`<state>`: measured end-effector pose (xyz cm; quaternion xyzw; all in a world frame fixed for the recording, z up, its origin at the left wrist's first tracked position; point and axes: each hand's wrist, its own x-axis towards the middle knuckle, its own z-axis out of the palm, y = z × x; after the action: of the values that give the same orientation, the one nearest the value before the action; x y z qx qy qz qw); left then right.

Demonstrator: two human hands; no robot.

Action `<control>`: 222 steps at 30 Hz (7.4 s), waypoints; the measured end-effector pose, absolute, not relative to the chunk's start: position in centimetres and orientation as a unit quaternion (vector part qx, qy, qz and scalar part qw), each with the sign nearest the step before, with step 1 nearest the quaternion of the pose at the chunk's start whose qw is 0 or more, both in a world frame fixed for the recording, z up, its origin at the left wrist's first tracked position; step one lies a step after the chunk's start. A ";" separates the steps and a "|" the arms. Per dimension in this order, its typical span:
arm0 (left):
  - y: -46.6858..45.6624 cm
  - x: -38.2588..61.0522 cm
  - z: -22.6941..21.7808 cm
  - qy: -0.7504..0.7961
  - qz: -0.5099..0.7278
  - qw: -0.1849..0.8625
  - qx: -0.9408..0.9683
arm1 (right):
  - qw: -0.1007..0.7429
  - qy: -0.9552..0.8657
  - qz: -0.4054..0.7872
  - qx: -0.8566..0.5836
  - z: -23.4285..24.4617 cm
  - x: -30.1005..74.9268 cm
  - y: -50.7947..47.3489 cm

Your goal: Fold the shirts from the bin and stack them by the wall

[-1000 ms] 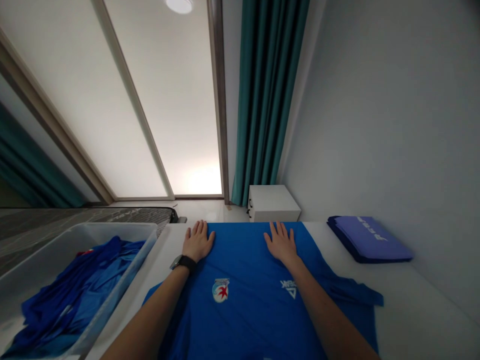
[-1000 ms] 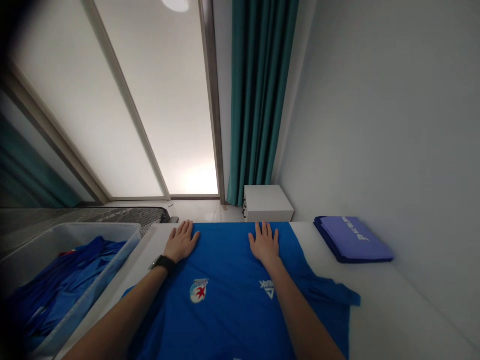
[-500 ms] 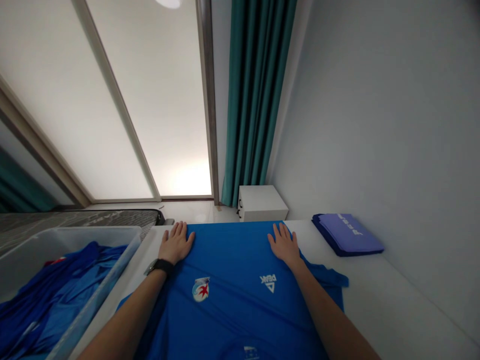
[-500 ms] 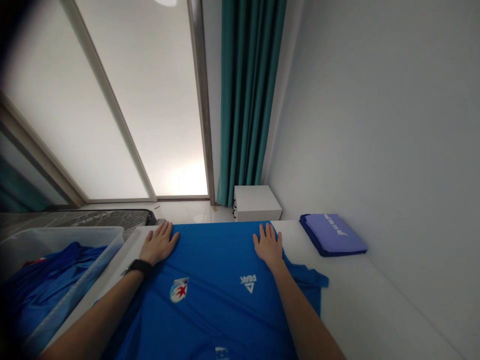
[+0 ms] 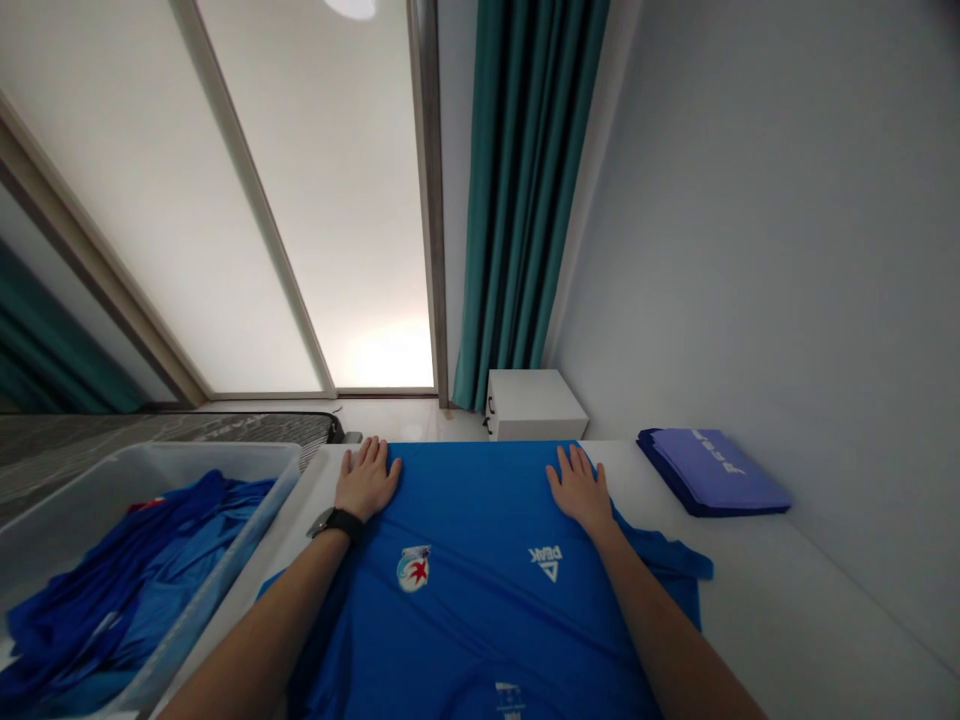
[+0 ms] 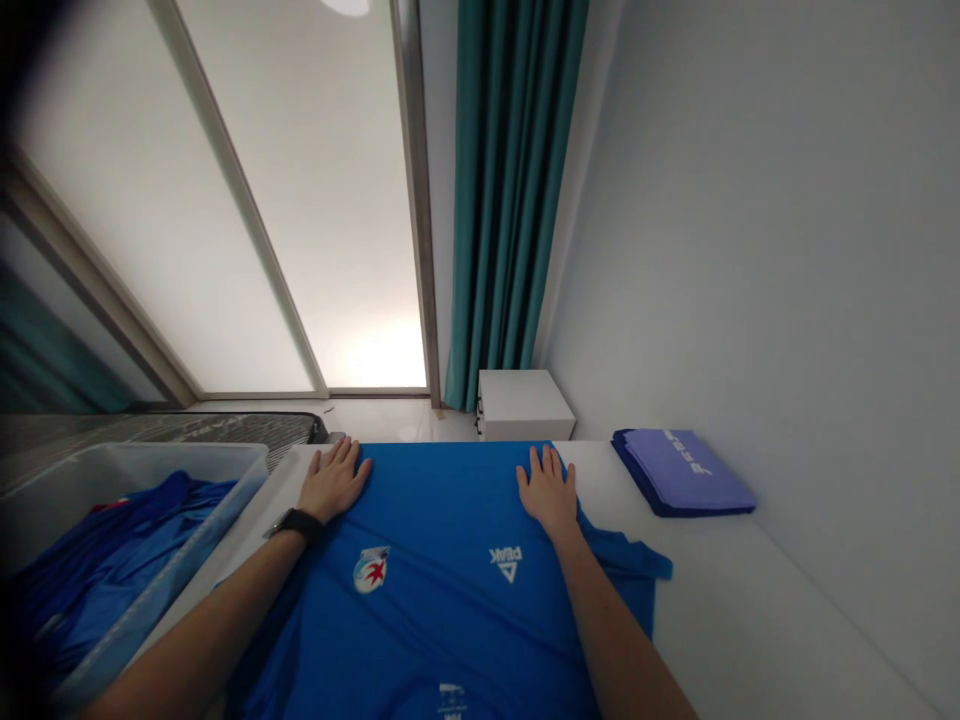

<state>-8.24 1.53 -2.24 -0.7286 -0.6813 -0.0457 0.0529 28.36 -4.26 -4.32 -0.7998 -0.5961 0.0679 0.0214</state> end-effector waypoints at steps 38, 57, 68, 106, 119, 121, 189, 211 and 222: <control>-4.4 -4.0 -3.0 -0.584 -0.069 0.029 -0.808 | 0.019 -0.713 0.087 -0.695 -3.1 22.2 -6.5; -8.7 -5.7 -3.4 -0.545 -0.086 0.038 -0.833 | 0.033 -0.750 0.100 -0.654 -2.7 20.4 -8.6; -8.6 -5.7 -3.2 -0.546 -0.092 0.033 -0.832 | 0.029 -0.745 0.106 -0.658 -2.8 20.3 -8.8; -13.4 -16.2 -1.4 -0.569 -0.239 -0.007 -0.787 | 0.125 -0.923 0.098 -0.350 -0.6 8.5 -11.1; -13.4 -18.4 -3.0 -0.647 -0.336 -0.034 -0.684 | 0.213 -0.929 0.120 -0.277 -1.9 2.9 -11.5; -13.5 -18.2 -2.7 -0.644 -0.346 -0.066 -0.679 | 0.211 -0.928 0.128 -0.277 -1.9 3.0 -11.6; -8.9 -16.7 1.1 -0.569 -0.518 -0.414 -0.486 | 0.324 -0.810 0.353 -0.336 -1.0 3.1 -10.1; -12.5 -14.6 1.9 -0.333 -0.449 -0.686 -0.466 | 0.365 -0.702 0.430 -0.434 -1.7 3.6 -7.3; -11.3 -14.3 0.7 -0.516 -0.510 -0.368 -0.581 | 0.375 -0.635 0.540 -0.406 -1.5 5.5 -4.7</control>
<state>-14.35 -11.31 0.68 -0.5812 -0.5162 -0.5101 -0.3682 5.52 -4.74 -1.53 -0.4063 -0.6347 0.5401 0.3747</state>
